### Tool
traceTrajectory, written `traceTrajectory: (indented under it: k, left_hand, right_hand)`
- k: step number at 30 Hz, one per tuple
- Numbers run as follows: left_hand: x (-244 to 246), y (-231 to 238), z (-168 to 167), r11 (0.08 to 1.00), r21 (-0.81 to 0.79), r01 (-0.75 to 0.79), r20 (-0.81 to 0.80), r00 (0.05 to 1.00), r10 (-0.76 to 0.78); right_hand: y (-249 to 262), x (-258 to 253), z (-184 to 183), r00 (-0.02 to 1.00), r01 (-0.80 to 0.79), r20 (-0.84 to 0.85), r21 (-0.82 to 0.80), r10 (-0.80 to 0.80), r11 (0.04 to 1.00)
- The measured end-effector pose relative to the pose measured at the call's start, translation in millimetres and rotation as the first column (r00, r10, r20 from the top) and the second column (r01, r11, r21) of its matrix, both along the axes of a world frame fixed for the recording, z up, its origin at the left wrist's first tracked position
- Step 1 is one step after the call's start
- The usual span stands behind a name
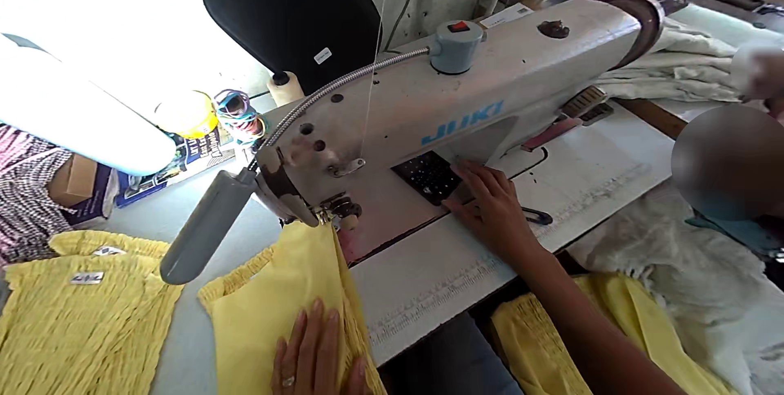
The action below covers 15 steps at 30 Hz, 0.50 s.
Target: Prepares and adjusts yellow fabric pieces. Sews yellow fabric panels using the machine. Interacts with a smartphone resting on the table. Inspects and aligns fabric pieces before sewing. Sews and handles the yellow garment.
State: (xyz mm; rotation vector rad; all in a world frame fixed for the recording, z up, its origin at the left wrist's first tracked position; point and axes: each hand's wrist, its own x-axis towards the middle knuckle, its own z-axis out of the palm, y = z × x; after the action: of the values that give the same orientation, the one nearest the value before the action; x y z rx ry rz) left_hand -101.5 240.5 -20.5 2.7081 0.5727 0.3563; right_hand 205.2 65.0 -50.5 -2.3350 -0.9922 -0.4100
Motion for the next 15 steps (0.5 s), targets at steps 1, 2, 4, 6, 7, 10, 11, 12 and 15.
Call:
traceTrajectory:
  k: [1,2,4,6,7,10,11,12,15]
  left_hand:
    - [-3.9,9.1,-2.1,1.000,0.004,0.022,-0.007,1.000,-0.022]
    - [-6.8,19.4,-4.0,0.999,0.007,0.040,0.000,0.999,-0.040]
    - [-11.5,38.0,-5.4,0.998,-0.004,0.070,0.022,0.997,-0.070]
    - [-14.5,48.5,-3.3,0.996,-0.008,0.089,0.016,0.996,-0.089]
    - [-15.5,49.7,-1.8,0.997,-0.004,0.083,0.008,0.997,-0.083]
    - [-16.7,41.7,2.5,0.999,0.044,0.007,0.007,1.000,-0.007]
    - [-16.3,36.9,5.4,0.998,0.052,-0.026,0.008,1.000,0.026]
    - [-15.4,32.2,8.4,0.997,0.054,-0.059,0.013,0.998,0.058]
    - [-12.4,25.7,11.2,0.993,0.048,-0.112,0.048,0.993,0.110]
  right_hand:
    - [4.8,0.1,1.5,0.999,0.004,-0.038,-0.017,-0.005,1.000]
    - [10.4,-0.9,2.7,0.998,0.014,-0.064,-0.031,-0.016,0.999]
    - [21.4,-7.9,4.4,0.996,0.053,-0.066,-0.034,-0.055,0.998]
    - [30.7,-20.4,4.3,0.994,0.104,-0.026,-0.033,-0.104,0.994]
    - [33.1,-27.4,3.4,0.992,0.128,-0.003,-0.036,-0.128,0.991]
    - [34.1,-42.1,1.1,0.989,0.144,0.043,-0.026,-0.142,0.989]
    - [33.2,-43.2,1.0,0.990,0.140,0.035,-0.024,-0.139,0.990]
    - [31.9,-42.8,1.6,0.991,0.134,0.013,-0.020,-0.134,0.991]
    - [30.8,-39.8,3.7,0.995,0.099,-0.029,0.004,-0.099,0.995]
